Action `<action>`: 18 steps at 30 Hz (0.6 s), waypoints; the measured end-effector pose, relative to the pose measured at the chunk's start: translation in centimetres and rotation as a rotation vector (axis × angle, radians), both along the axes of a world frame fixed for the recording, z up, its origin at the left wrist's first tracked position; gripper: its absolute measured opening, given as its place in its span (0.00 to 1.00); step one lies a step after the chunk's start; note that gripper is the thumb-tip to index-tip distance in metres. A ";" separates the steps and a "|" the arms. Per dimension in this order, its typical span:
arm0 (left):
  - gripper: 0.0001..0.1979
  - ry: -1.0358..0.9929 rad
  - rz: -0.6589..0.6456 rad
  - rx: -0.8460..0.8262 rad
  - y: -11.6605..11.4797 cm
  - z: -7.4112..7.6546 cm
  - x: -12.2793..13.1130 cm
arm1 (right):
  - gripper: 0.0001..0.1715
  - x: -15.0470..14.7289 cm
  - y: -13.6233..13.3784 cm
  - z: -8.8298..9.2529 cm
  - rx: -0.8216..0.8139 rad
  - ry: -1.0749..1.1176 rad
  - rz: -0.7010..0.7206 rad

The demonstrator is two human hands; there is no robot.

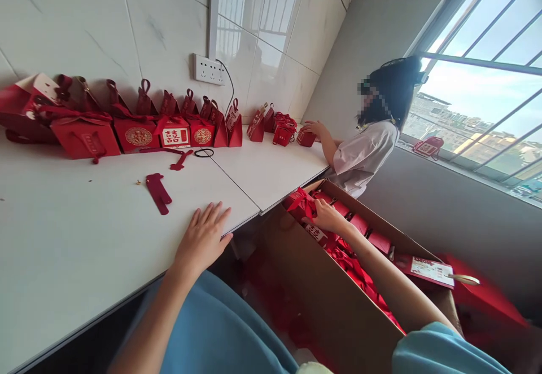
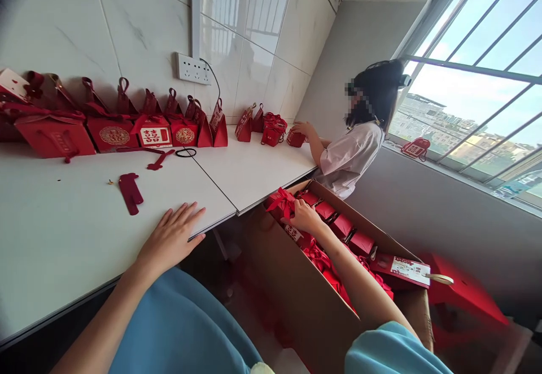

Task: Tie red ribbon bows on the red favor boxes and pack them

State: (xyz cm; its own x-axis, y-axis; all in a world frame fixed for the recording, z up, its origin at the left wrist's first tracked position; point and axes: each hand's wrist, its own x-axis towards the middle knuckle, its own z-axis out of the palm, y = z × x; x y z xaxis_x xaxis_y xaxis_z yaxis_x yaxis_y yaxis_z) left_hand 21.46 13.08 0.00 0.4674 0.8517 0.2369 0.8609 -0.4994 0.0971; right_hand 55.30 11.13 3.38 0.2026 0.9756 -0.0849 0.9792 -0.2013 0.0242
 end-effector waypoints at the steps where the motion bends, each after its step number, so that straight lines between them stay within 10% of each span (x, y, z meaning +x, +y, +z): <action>1: 0.26 -0.008 0.002 -0.003 0.0 0.0 0.0 | 0.42 0.1 -0.3 0.2 0.000 0.005 0.003; 9: 0.25 -0.049 0.003 -0.020 0.1 -0.3 0.1 | 0.62 2.6 -5.5 2.1 -0.014 0.119 -0.194; 18: 0.25 -0.019 -0.001 -0.012 -0.1 0.0 0.0 | 0.49 2.0 -7.4 -1.9 0.168 0.123 -0.233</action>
State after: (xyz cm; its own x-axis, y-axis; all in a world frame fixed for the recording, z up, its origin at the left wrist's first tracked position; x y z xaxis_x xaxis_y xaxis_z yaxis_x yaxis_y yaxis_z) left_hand 21.46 12.95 -0.02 0.4639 0.8540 0.2354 0.8583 -0.4991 0.1193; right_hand 57.29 3.74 1.52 0.4208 0.9064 0.0358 0.8997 -0.4120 -0.1445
